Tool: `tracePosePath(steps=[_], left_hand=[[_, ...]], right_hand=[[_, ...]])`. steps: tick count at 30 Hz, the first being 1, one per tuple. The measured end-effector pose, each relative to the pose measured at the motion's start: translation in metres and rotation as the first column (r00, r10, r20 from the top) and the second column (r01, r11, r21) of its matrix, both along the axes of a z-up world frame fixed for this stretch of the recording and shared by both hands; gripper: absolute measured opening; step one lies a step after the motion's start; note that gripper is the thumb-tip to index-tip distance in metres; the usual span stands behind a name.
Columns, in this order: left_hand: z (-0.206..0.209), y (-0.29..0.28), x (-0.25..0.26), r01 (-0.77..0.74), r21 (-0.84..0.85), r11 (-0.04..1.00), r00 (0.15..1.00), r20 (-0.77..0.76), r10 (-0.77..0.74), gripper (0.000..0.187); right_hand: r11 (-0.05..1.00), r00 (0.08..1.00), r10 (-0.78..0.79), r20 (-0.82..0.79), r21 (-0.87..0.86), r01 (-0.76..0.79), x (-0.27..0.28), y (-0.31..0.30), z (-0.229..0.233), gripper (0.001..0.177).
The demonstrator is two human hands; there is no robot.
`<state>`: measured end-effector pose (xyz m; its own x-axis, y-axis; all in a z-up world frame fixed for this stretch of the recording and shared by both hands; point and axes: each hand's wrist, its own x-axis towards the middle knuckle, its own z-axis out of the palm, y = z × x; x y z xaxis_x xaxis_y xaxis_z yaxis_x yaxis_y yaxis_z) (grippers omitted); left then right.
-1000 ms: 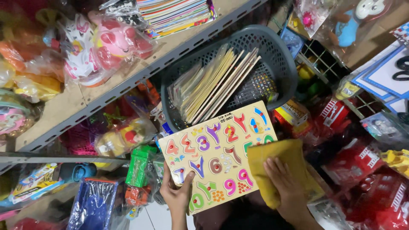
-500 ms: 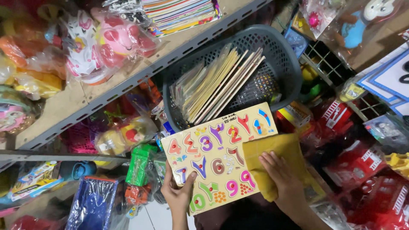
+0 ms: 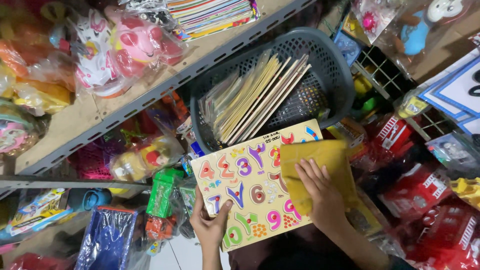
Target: Cleaning a wooden toy puzzle with a cloth in a stockroom.
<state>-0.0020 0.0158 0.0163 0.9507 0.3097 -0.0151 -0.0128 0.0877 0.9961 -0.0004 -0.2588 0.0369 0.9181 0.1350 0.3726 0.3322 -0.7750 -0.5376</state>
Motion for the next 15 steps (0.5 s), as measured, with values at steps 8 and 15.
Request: tracePosePath(steps=[8, 15], left_hand=[[-0.004, 0.001, 0.000, -0.039, 0.040, 0.998, 0.998, -0.049, 0.041, 0.081], [-0.004, -0.004, 0.001, -0.052, 0.046, 0.998, 0.998, -0.039, 0.054, 0.084]], right_hand=[[0.982, 0.982, 0.190, -0.021, 0.013, -0.189, -0.034, 0.004, -0.016, 0.065], [0.995, 0.997, 0.073, 0.002, -0.065, -0.073, -0.001, 0.015, 0.009, 0.069]])
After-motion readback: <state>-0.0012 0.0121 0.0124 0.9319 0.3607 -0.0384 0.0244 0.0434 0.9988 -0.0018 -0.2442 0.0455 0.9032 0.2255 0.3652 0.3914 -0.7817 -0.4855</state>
